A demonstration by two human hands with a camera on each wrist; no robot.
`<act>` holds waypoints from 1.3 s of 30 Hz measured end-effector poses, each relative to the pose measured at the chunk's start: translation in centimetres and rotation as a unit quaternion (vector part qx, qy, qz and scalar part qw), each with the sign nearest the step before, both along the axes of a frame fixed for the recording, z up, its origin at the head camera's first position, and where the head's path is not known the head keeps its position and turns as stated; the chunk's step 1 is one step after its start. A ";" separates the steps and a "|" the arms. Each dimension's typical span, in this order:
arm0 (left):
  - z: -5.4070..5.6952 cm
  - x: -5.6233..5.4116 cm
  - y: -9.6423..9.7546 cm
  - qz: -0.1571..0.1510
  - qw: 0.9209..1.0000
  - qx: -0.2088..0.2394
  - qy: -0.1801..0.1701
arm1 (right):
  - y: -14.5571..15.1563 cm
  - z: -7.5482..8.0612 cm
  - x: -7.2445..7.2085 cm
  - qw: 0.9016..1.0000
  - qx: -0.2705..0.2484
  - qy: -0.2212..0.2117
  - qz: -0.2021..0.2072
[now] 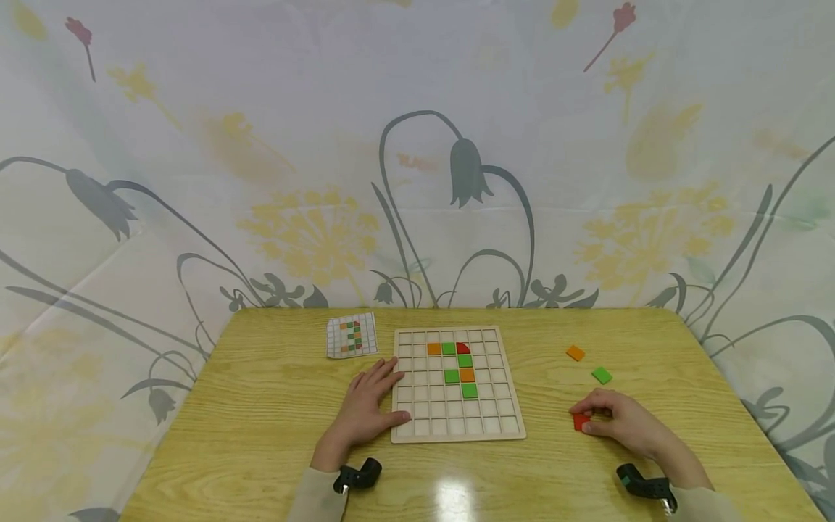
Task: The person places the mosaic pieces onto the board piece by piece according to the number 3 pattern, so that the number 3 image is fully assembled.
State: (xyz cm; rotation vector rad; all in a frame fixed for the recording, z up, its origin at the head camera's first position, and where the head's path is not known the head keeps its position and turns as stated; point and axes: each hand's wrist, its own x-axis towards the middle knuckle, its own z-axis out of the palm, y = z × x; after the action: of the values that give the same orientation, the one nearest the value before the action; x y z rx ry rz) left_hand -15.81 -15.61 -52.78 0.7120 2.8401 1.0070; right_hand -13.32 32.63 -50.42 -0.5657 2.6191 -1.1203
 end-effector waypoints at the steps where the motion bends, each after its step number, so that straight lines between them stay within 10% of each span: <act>1: 0.0 0.0 0.0 0.000 1.000 0.000 0.000 | 0.0 0.0 0.0 1.000 0.002 -0.001 0.000; 33: 0.0 0.0 0.0 0.003 1.000 -0.002 -0.008 | -3.1 0.7 -0.4 0.981 -0.142 -0.091 -0.095; 39: 0.1 0.0 0.1 0.005 1.000 -0.004 -0.007 | -4.4 0.7 -0.9 0.990 -0.100 -0.025 -0.094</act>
State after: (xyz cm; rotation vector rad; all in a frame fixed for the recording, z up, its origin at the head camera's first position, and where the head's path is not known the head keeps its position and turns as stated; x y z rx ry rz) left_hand -15.81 -15.56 -52.71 0.6872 2.8377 0.9966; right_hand -14.26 28.23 -49.72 -0.3281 2.5765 -1.4477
